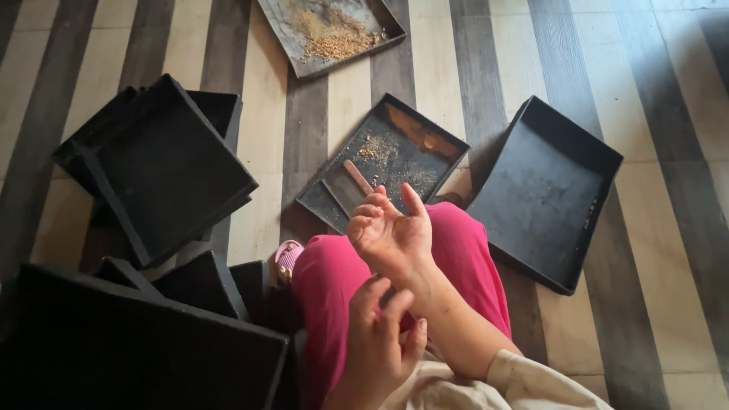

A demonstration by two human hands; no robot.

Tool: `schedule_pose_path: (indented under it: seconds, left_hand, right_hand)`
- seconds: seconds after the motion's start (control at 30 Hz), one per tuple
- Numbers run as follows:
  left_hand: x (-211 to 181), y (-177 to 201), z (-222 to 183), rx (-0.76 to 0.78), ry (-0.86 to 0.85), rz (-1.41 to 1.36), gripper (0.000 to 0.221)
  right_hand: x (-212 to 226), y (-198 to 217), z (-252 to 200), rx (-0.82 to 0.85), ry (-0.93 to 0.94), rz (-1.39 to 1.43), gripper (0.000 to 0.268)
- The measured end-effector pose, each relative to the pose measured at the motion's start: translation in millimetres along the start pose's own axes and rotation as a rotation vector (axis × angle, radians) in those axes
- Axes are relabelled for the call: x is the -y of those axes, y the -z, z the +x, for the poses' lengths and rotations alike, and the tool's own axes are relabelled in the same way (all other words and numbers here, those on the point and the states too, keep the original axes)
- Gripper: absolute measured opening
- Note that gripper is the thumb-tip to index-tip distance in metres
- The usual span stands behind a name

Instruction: The person scrapes and cleans crumbs and residue from metal baking trays using a metal scraper tool.

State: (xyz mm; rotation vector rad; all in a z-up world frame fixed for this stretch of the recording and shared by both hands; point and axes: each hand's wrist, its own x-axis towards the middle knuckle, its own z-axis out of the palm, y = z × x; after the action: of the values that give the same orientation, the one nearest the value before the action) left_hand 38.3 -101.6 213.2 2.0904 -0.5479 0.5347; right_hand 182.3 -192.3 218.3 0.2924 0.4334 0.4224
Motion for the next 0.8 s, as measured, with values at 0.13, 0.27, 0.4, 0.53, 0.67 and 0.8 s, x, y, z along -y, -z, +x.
schedule_pose_path:
  seconds: [0.13, 0.27, 0.4, 0.53, 0.67, 0.8]
  left_hand:
    - [-2, 2, 9, -0.013, 0.039, 0.024, 0.049]
    - [-7, 3, 10, 0.008, 0.000, 0.076, 0.043]
    - [-7, 2, 10, 0.014, -0.021, 0.049, 0.039]
    - [-7, 3, 10, -0.025, 0.031, 0.036, 0.047]
    - [-9, 7, 13, -0.016, 0.024, 0.086, 0.044]
    - [-8, 2, 7, 0.009, 0.014, 0.079, 0.038]
  right_hand:
    - [-1, -5, -2, 0.036, -0.030, 0.027, 0.038]
    - [-2, -7, -4, 0.053, -0.026, 0.050, 0.038]
    - [-4, -7, -4, 0.041, -0.011, 0.061, 0.037]
    - [-7, -6, -5, 0.021, -0.013, 0.056, 0.037]
    - [-7, -4, -3, -0.004, -0.003, 0.047, 0.037]
    - [-4, -1, 0, -0.009, -0.013, 0.052, 0.037]
